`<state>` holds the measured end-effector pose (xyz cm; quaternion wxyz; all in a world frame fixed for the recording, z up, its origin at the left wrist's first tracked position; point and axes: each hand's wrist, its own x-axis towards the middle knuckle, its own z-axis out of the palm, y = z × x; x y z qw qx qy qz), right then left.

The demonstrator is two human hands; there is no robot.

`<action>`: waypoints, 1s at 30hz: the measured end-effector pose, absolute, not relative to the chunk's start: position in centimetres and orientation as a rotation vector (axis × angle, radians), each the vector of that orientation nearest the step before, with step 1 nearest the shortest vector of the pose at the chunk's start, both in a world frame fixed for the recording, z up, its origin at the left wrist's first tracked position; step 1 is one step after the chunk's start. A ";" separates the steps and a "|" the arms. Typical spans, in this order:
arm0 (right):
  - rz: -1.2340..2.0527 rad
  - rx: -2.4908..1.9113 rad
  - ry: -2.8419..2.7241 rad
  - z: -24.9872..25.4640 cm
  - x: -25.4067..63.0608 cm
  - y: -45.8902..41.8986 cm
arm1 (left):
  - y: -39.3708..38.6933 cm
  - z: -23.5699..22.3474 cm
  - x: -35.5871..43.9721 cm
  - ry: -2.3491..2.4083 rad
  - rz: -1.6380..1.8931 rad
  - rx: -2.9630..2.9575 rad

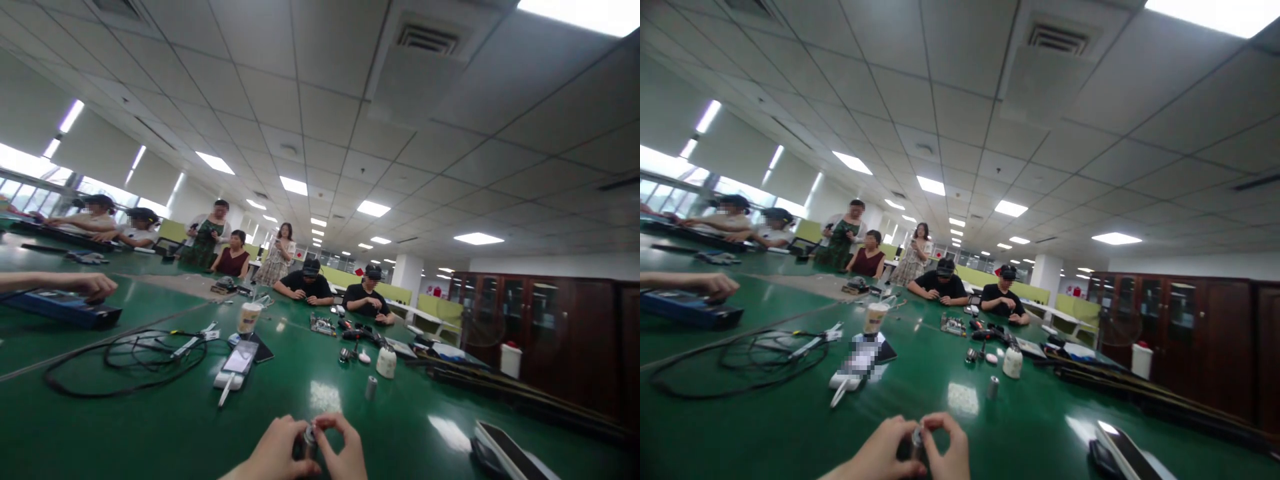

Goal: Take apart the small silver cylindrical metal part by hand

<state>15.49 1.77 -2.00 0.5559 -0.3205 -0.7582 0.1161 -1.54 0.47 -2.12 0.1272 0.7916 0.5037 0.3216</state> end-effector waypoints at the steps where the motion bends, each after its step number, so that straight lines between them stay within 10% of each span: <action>1: 0.272 -0.753 -1.802 -2.2 15.6 2.0 | 0.4 -2.1 -1.5 1.471 0.940 2.299; 30: 0.891 -0.749 -1.898 -2.7 16.6 2.2 | 0.1 -1.0 -2.9 1.304 1.018 2.337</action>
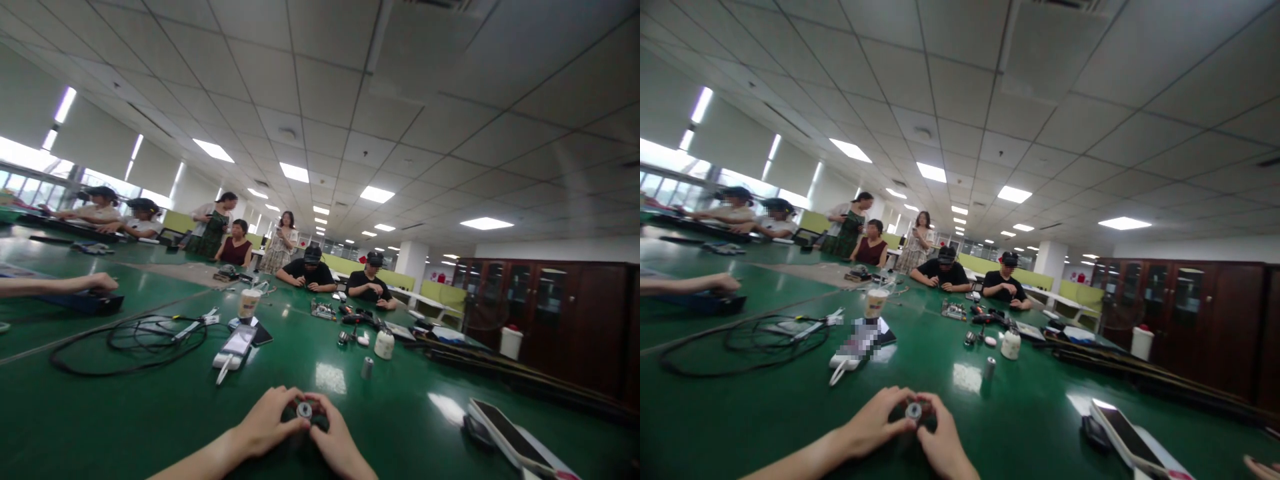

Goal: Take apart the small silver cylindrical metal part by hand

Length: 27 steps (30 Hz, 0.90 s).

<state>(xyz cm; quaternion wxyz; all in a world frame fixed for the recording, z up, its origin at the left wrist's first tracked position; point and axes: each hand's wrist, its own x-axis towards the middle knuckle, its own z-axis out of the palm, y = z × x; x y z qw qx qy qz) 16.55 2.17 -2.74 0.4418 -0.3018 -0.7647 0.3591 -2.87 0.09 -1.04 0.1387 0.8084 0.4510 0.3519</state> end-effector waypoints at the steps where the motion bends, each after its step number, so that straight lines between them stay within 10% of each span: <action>1: 0.908 -0.743 -1.899 -2.8 16.5 2.2 | 0.0 -1.0 -2.9 1.296 1.035 2.338; 27: 0.886 -0.814 -2.023 -1.7 16.4 1.3 | 0.6 -0.4 -2.4 1.243 1.463 2.165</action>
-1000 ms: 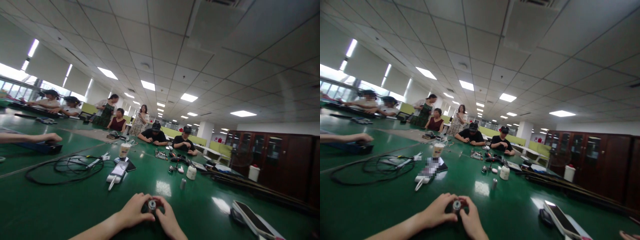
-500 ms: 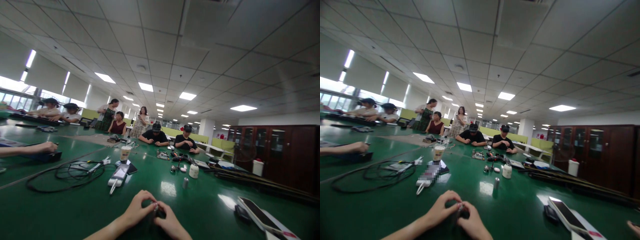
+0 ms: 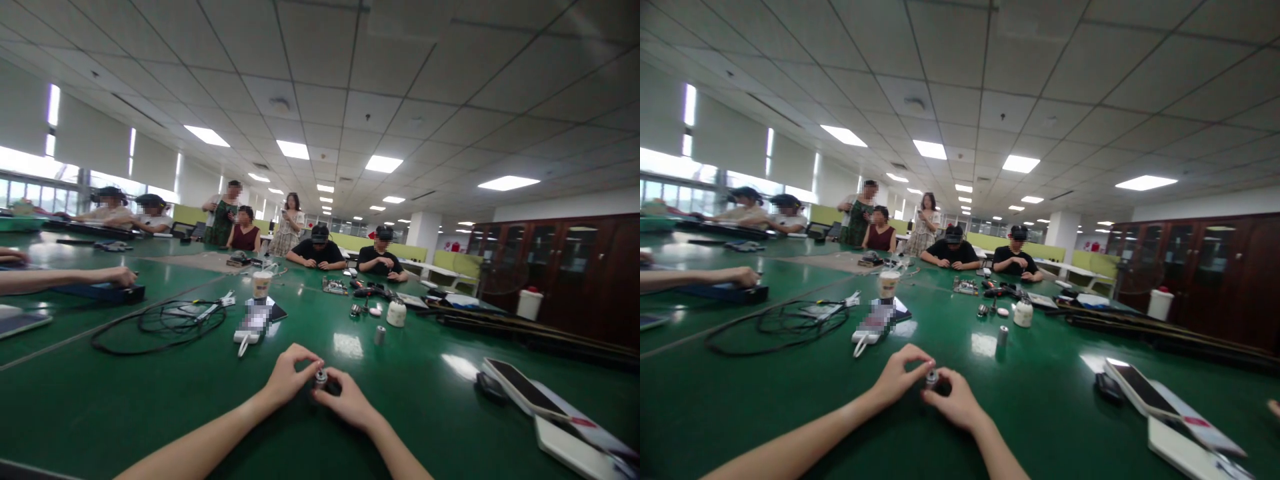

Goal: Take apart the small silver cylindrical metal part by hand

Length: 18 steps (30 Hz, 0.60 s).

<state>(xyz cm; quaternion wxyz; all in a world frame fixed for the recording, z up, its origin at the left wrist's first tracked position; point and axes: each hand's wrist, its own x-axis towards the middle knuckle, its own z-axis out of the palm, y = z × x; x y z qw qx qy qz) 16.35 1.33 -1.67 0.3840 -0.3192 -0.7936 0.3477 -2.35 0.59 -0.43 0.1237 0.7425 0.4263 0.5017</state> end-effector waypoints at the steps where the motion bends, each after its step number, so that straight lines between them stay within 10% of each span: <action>1: 0.897 -0.816 -2.028 -1.6 16.4 1.3 | 0.9 -0.5 -2.5 1.288 1.468 2.154; 18: 0.849 -0.868 -2.073 -1.1 16.8 1.6 | 2.9 -1.9 -5.2 1.660 1.165 2.232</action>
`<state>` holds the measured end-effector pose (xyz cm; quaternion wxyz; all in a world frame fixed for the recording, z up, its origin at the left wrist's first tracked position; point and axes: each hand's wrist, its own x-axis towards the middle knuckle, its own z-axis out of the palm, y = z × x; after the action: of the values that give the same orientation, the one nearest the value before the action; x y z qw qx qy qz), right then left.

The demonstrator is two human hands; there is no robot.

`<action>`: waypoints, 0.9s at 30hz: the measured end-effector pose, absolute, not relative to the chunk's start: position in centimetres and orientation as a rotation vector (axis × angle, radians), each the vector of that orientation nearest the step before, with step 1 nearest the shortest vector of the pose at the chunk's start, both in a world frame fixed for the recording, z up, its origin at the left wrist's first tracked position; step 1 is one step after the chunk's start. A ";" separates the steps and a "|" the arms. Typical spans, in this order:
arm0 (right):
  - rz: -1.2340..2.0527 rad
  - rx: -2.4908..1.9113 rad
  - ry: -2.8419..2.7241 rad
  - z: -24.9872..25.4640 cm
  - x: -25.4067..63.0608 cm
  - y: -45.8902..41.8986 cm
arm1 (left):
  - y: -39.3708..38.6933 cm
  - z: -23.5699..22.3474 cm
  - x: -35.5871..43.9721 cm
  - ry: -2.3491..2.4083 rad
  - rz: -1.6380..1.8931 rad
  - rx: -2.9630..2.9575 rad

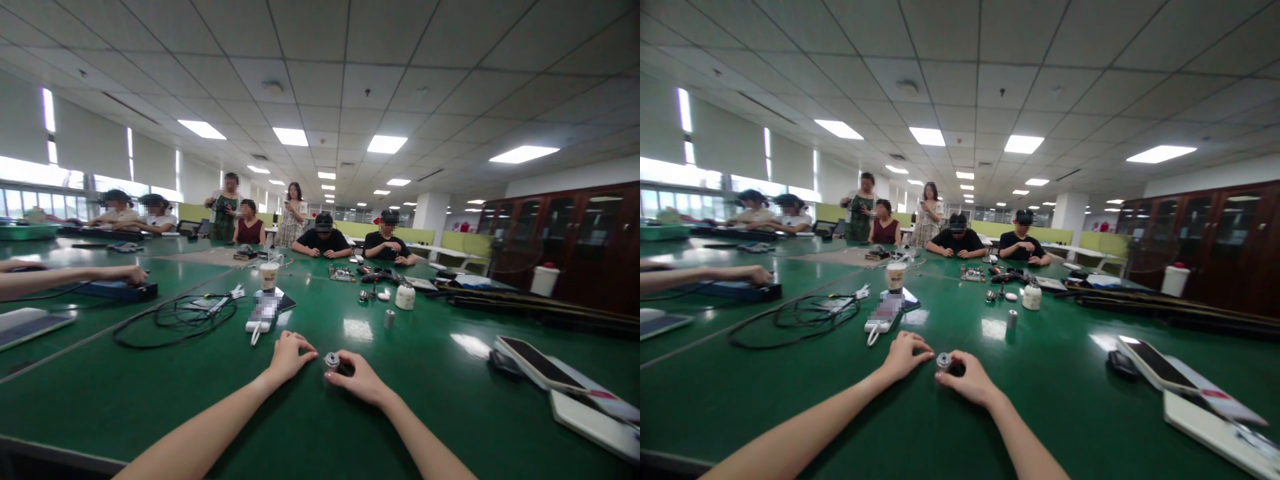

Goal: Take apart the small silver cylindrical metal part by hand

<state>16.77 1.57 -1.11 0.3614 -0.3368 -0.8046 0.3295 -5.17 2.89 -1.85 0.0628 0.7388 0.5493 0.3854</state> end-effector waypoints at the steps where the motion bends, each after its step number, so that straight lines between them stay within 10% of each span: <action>1: 0.802 -0.887 -2.071 -1.2 16.8 1.6 | 2.7 -1.5 -5.0 1.622 1.194 2.254; 27: 0.631 -0.933 -2.150 -2.0 17.2 2.3 | -0.1 0.5 -2.5 1.204 1.355 2.403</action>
<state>17.17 2.28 -1.98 0.3494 -0.3602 -0.8300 0.2436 -2.48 -0.12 0.46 0.0657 0.7966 0.3990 0.4493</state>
